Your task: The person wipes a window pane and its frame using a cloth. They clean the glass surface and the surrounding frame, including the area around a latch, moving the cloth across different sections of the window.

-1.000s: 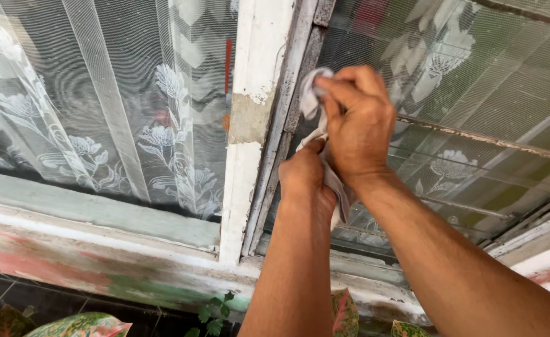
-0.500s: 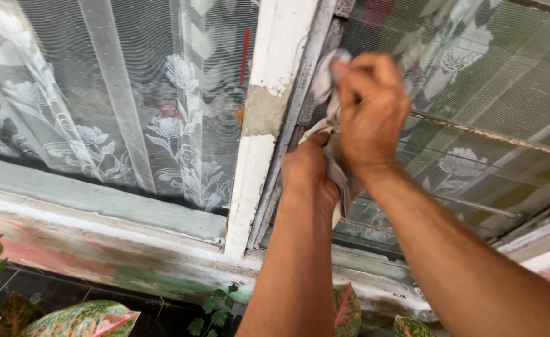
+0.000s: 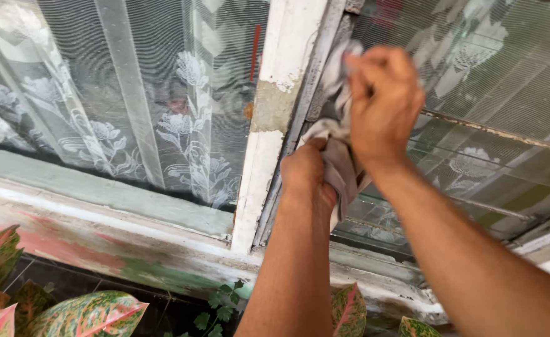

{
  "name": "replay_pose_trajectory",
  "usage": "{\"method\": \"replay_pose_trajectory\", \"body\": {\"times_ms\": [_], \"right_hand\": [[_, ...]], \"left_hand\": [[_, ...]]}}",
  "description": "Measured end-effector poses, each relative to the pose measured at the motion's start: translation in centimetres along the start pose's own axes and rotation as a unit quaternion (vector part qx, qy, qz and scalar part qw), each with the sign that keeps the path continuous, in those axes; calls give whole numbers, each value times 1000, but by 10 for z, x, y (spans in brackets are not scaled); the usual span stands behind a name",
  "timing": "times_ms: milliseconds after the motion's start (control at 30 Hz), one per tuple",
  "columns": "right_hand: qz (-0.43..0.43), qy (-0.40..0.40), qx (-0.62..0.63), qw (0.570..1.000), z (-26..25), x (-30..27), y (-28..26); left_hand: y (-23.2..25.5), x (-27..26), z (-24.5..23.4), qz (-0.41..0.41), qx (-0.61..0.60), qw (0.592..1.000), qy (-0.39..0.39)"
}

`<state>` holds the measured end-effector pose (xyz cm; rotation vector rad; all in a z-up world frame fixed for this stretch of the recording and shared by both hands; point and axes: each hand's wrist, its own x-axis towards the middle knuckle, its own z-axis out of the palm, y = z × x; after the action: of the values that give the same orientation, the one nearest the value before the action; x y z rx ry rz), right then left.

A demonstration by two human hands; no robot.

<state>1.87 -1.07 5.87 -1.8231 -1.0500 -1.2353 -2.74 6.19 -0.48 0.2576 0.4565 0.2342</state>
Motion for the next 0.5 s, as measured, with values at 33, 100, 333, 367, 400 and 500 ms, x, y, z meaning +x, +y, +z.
{"method": "replay_pose_trajectory", "body": {"times_ms": [33, 100, 333, 367, 400, 500], "right_hand": [[-30, 17, -14, 999, 4, 5, -2], [-87, 56, -51, 993, 7, 12, -3], [-7, -67, -16, 998, -11, -40, -7], [-4, -56, -19, 998, -17, -41, 0], [0, -48, -21, 999, -24, -45, 6], [-3, 32, -41, 999, -45, -47, 31]], "left_hand": [[4, -1, 3, 15, 1, 1000, 3], [3, 2, 9, 43, 6, 999, -4], [-28, 11, -4, 9, -4, 999, -39], [-32, 10, -3, -6, -4, 1000, -31], [-36, 11, -1, -2, 17, 1000, -25], [-52, 19, 14, 9, 65, 997, -28]]}}
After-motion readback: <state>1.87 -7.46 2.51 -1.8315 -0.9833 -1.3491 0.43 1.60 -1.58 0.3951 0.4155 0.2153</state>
